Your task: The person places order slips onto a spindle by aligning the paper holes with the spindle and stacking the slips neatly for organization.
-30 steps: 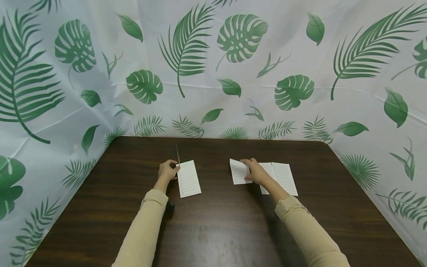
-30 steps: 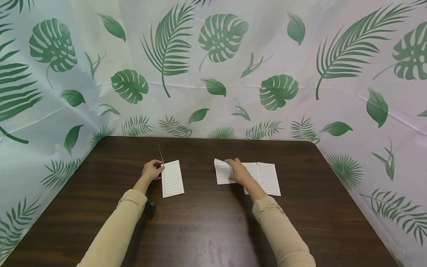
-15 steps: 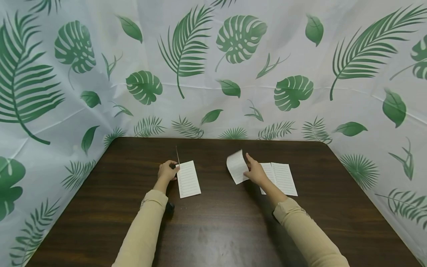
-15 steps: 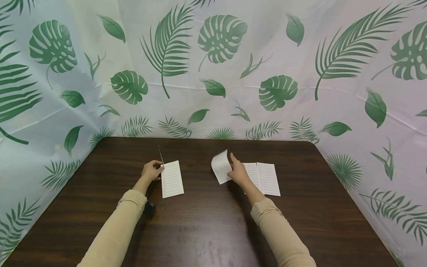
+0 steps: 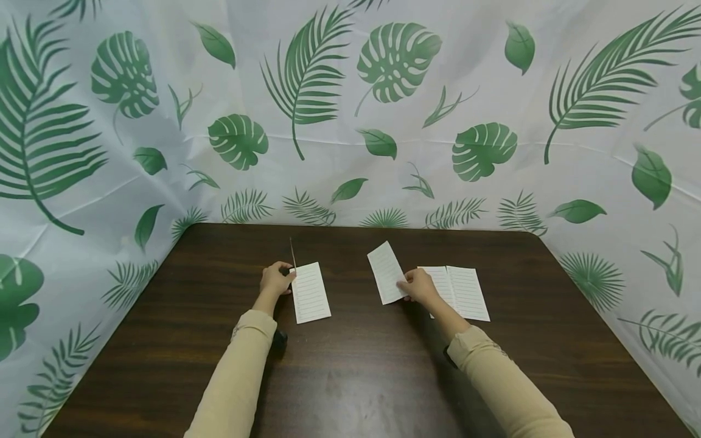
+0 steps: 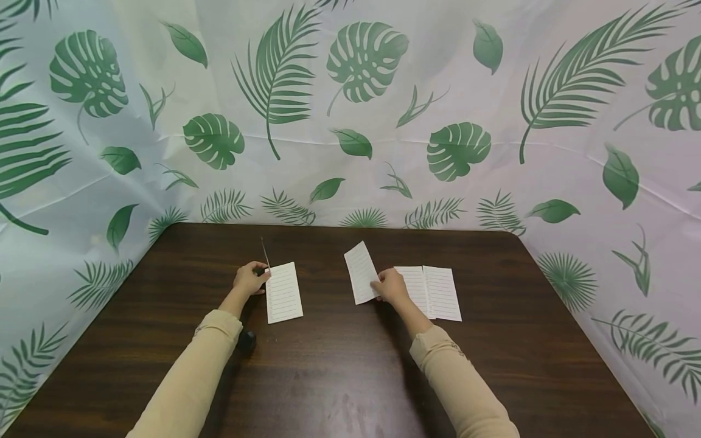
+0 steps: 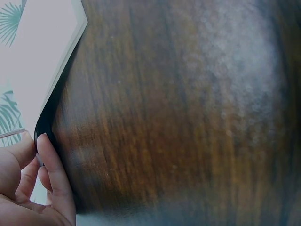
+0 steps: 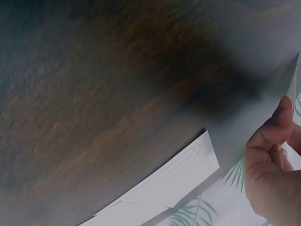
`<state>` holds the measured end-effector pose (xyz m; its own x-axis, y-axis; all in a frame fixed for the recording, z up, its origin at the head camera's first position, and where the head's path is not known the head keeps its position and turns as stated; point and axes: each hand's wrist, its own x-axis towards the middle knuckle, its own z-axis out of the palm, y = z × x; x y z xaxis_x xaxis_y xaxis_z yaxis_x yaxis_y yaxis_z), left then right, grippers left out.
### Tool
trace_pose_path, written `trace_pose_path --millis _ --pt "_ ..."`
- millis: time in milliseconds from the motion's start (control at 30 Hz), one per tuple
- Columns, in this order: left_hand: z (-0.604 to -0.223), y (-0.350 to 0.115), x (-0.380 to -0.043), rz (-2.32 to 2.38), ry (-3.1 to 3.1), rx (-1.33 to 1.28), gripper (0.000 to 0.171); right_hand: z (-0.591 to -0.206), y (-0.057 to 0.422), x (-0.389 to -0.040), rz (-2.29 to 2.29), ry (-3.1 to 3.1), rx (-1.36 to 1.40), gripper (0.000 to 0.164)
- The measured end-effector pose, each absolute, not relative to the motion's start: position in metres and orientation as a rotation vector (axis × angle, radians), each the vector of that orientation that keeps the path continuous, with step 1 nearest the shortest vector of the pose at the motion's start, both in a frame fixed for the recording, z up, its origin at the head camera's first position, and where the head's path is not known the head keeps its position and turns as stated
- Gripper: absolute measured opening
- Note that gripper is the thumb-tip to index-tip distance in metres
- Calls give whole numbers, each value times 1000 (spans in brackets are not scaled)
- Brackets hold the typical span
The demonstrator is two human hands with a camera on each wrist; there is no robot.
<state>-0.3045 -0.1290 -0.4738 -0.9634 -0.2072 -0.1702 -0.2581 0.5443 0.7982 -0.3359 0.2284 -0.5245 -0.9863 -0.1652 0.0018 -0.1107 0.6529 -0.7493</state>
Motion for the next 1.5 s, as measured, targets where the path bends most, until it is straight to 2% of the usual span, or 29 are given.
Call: trace_pose_path --millis 133,367,633,1500 --pt "-473 -129 -304 1412 2720 -420 28 -545 235 -347 -1306 2780 -254 28" --pt "-470 -128 -302 1393 2722 -416 28 -477 201 -294 -1393 2692 -111 20" --pt "-471 -131 -305 1425 2688 -388 31 -453 182 -276 -1434 2646 -51 18" --pt "-472 -130 -307 1414 2663 -448 28 -451 168 -268 -1503 2540 -80 17"
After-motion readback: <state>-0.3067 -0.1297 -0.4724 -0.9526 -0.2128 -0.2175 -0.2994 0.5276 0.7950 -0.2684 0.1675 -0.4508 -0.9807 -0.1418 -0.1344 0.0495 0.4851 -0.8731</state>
